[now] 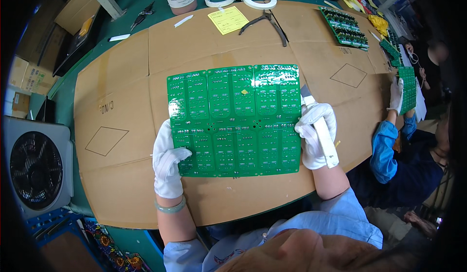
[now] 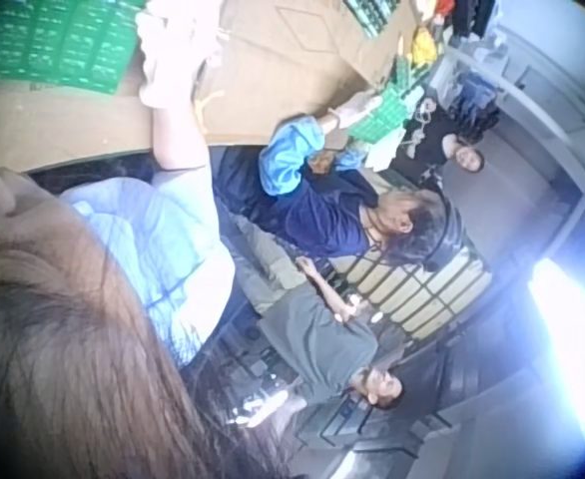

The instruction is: The person cleans the surface of a green circuit board using a white cloth and a utility knife. They wipe the board, scrape it with the knife, and flip it over to clean the other side. The person also uses pliers to remove a small piece from the board.

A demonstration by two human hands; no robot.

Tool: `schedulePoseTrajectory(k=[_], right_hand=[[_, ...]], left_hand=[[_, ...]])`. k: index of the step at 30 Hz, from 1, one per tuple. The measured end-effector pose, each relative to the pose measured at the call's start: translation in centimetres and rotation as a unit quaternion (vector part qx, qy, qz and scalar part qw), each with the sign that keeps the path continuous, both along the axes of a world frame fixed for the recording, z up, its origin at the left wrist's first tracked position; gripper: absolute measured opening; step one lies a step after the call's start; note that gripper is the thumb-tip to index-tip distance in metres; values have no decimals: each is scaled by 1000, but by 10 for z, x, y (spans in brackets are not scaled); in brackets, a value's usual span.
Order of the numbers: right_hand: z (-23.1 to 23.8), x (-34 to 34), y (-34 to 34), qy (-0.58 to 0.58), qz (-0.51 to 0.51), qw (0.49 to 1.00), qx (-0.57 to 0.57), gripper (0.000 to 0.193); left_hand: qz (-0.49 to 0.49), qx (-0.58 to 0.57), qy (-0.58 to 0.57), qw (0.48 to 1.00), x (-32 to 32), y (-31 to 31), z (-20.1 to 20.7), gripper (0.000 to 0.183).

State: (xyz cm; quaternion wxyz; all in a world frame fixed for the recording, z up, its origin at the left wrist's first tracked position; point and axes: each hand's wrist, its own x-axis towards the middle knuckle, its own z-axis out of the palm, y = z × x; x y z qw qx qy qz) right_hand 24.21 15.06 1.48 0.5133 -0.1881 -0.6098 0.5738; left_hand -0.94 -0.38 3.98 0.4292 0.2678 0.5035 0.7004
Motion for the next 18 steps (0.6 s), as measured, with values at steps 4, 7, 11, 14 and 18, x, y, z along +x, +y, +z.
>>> schedulePoseTrajectory(k=[4,7,11,14,18], right_hand=[[0,0,0,-8,-9,1000,2,27],[-4,1,2,-2,-8,1000,11,26],[-2,0,3,7,-3,1000,3,25],[-1,-2,4,20,-8,1000,6,25],[3,-1,0,7,-19,999,-38,25]], left_hand=[[9,-9,5,1000,1,-1,-1,72],[1,-8,2,1000,-1,-2,-4,74],[-9,4,-14,1000,-1,-3,-6,75],[-12,-2,-27,1000,-3,-5,-8,75],[-1,5,-44,999,1,-5,-6,72]])
